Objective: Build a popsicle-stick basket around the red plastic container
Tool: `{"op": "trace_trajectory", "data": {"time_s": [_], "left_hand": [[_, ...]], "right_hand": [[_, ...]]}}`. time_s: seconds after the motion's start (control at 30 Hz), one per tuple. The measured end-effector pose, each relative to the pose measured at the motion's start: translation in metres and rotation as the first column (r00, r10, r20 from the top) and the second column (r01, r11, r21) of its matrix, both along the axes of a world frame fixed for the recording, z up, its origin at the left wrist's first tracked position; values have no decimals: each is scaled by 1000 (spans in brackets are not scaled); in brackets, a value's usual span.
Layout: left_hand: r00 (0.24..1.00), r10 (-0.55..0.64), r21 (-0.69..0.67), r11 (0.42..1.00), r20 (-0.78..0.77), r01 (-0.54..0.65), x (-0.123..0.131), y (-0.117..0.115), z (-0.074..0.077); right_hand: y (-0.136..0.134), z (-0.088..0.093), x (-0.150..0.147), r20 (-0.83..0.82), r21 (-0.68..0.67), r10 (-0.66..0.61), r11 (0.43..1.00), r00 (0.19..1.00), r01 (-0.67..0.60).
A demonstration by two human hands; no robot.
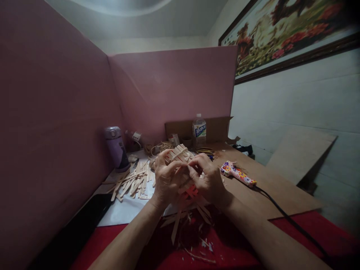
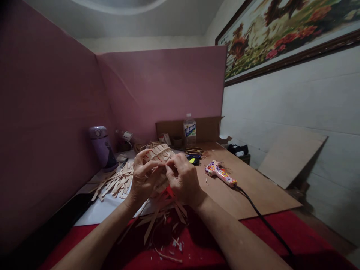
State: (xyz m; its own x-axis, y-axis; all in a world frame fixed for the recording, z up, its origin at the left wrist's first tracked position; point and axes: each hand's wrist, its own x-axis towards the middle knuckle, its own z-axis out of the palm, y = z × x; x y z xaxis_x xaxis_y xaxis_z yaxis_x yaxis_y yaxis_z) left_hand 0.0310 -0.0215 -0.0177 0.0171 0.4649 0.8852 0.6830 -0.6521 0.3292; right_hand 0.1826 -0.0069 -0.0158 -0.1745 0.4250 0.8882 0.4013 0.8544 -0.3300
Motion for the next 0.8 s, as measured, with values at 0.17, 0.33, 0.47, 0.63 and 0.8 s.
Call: {"op": "trace_trajectory", "data": {"time_s": [0.17,0.33,0.47,0.63,0.8], "left_hand": [[1000,6,-9,1000,19,-6,-3,4,-3],[1000,8,8,1000,3,-8,-3,4,-2],[1000,9,7,1000,-1,-9,-2,2,-1],[1000,9,13,1000,24,-9,0,1,-1],[1000,-10,0,1000,-9,10,-1,0,1]], "right_hand": [[-2,1,2,-54,-12,53,998,997,-54],[0,2,2,-29,-7,57,998,998,-57],[0,2,1,-22,-2,24,1000,999,-24],[0,2,0,-31,-14,24,1000,999,-24],[0,2,0,-30,-6,8,1000,1000,-8]]}}
